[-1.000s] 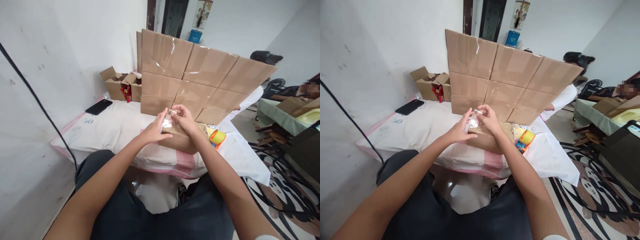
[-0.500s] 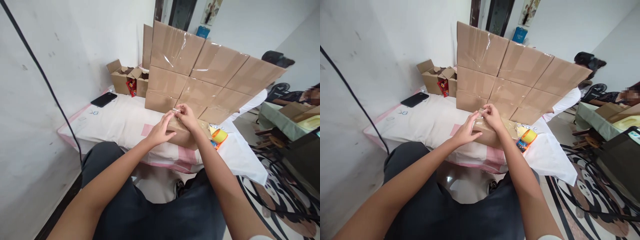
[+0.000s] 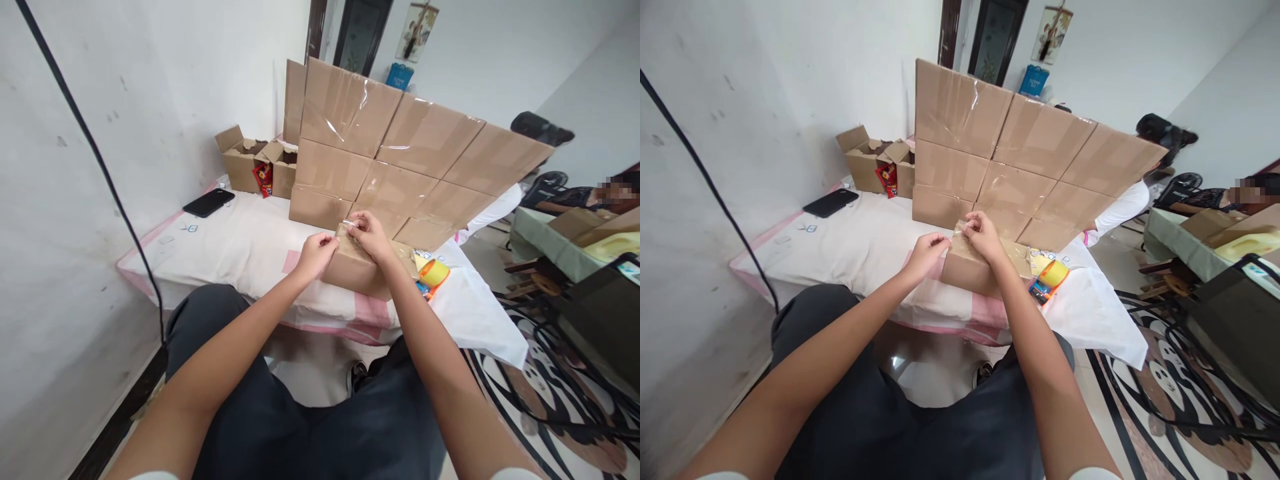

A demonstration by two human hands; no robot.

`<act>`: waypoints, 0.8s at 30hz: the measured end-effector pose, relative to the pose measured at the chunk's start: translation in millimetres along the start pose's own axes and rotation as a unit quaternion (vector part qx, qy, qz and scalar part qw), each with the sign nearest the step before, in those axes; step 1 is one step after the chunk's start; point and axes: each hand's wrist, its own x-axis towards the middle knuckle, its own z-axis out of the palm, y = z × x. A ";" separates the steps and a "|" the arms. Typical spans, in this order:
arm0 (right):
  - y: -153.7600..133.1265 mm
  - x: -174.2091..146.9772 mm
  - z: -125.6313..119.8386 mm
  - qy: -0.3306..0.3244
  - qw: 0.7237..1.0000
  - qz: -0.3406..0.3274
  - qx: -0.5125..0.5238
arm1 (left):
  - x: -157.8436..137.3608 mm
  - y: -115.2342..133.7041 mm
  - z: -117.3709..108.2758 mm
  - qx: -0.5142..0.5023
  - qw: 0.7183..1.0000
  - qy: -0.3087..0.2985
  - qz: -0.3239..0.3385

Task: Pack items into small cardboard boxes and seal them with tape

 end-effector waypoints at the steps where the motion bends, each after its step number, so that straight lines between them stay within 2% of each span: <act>1: -0.6 -0.2 -0.1 -0.002 1.000 0.001 -0.001 | -1.0 3.3 0.7 -0.016 1.000 0.001 -0.011; 5: -1.5 -0.1 -0.9 -0.004 1.000 0.006 -0.006 | -6.6 10.9 5.1 -0.064 0.995 0.022 -0.068; 9: -0.7 0.5 -1.2 0.005 1.000 0.013 -0.014 | -10.3 8.4 8.9 -0.076 0.990 0.048 -0.108; 24: -2.4 0.5 2.3 0.025 0.999 0.033 -0.028 | -13.7 0.3 16.0 -0.053 0.984 0.104 -0.131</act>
